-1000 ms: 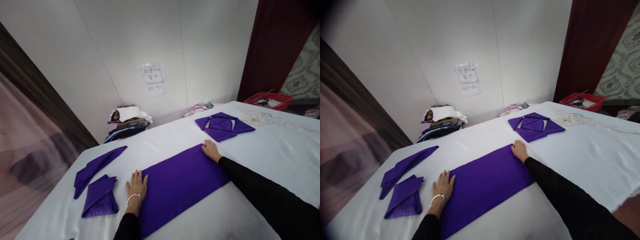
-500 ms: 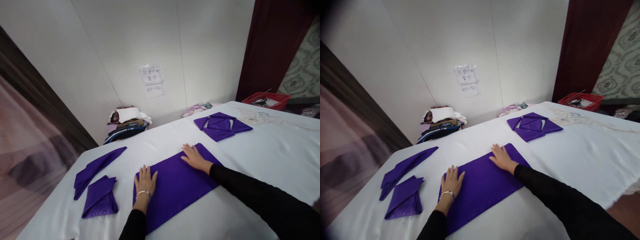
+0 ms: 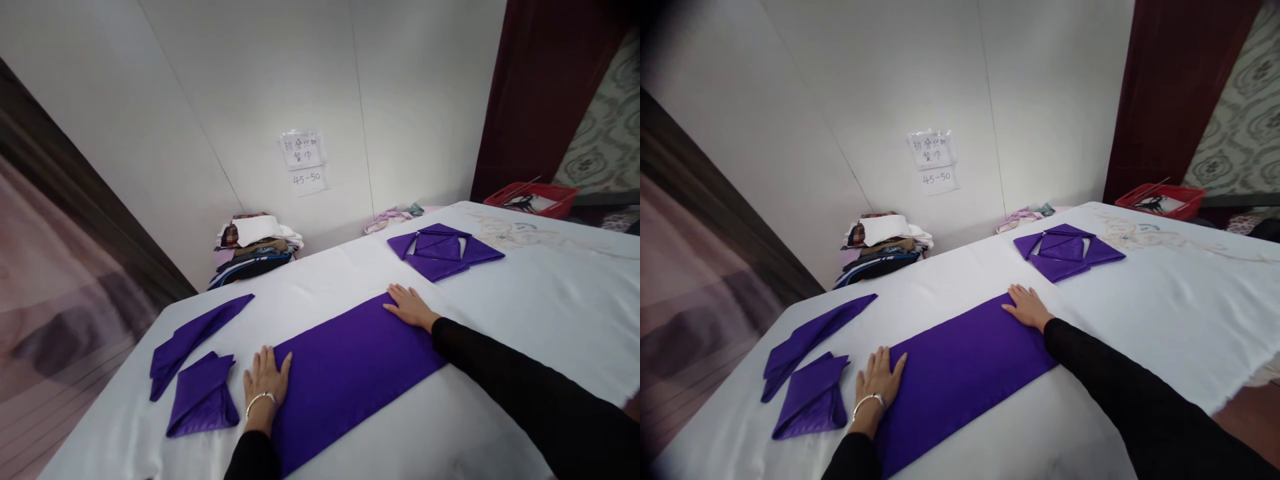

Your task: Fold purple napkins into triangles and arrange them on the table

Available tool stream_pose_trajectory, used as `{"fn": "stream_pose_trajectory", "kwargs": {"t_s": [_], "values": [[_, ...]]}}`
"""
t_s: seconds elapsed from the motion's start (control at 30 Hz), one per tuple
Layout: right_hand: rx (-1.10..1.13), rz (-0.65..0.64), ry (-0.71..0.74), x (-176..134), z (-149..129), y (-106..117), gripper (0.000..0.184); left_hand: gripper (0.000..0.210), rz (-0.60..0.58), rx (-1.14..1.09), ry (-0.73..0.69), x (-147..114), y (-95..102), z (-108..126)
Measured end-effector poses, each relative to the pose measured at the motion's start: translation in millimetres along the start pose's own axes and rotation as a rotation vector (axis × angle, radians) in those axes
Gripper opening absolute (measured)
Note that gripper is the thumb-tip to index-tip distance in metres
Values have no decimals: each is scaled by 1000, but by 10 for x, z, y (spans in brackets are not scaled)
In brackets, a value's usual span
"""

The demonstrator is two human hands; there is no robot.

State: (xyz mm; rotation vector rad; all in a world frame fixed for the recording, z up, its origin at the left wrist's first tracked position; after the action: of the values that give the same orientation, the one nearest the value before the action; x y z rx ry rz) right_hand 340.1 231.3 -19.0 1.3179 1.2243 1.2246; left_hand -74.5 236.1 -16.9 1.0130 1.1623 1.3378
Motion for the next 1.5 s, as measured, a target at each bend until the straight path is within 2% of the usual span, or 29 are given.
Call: {"fn": "stream_pose_trajectory", "kwargs": {"t_s": [0.1,0.2,0.23,0.3,0.4,0.47,0.53,0.57,0.63,0.77,0.87,0.93,1.0,1.07,1.17,1.23,1.27,1.33,1.4,1.5], "values": [[-28,-20,-78,-54,304,15,70,67,14,-5,4,19,45,-86],[-47,-35,-111,-136,281,78,70,68,-1,-33,50,-13,58,-64],[-46,-24,-98,-181,175,112,71,69,-1,-39,63,-52,54,-13],[-20,13,-3,-318,-215,178,72,70,14,-37,29,-186,28,208],[98,18,284,-665,-1064,202,70,70,16,-34,-209,-531,-100,791],[161,-9,418,-908,-1491,189,70,69,-16,-48,-355,-795,-203,1088],[188,-29,473,-1067,-1665,180,69,67,-34,-51,-397,-966,-243,1139],[187,-34,467,-1104,-1644,176,68,67,-30,-46,-381,-1002,-234,1065],[161,-28,404,-1111,-1411,165,66,66,-6,-25,-303,-999,-184,765],[44,31,201,-1066,-559,136,63,63,22,36,-150,-914,-136,-10],[-52,59,100,-1093,-76,108,64,60,37,81,-87,-916,-106,-337],[-97,74,75,-1119,-11,115,65,61,65,80,-65,-959,-36,-307],[-105,85,94,-1138,-209,137,66,64,77,45,-84,-1026,22,-37],[-63,86,176,-1150,-646,151,65,65,38,-12,-184,-1109,0,462],[34,75,380,-1183,-1435,145,55,60,-28,-94,-372,-1241,-121,1276],[56,70,423,-1172,-1707,132,52,55,-56,-120,-399,-1274,-217,1549],[55,69,421,-1157,-1739,126,51,54,-53,-125,-396,-1274,-241,1585],[34,71,388,-1127,-1610,124,53,54,-18,-121,-377,-1250,-226,1474],[-8,77,338,-1119,-1289,128,57,55,20,-91,-336,-1201,-156,1170],[-109,103,190,-1148,-577,114,60,56,34,-23,-188,-1097,-46,507]]}}
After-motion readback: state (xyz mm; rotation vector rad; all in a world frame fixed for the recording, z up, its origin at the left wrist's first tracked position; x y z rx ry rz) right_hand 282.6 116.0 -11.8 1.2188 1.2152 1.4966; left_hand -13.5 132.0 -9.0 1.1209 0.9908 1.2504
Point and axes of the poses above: each hand's wrist, its own x-axis towards the middle knuckle, its own y-axis out of the back of the hand, z = x × y, the point moved 10 cm from there along x, towards the middle knuckle, and after that the axes turned 10 degrees about -x, right-handed, at the moved point
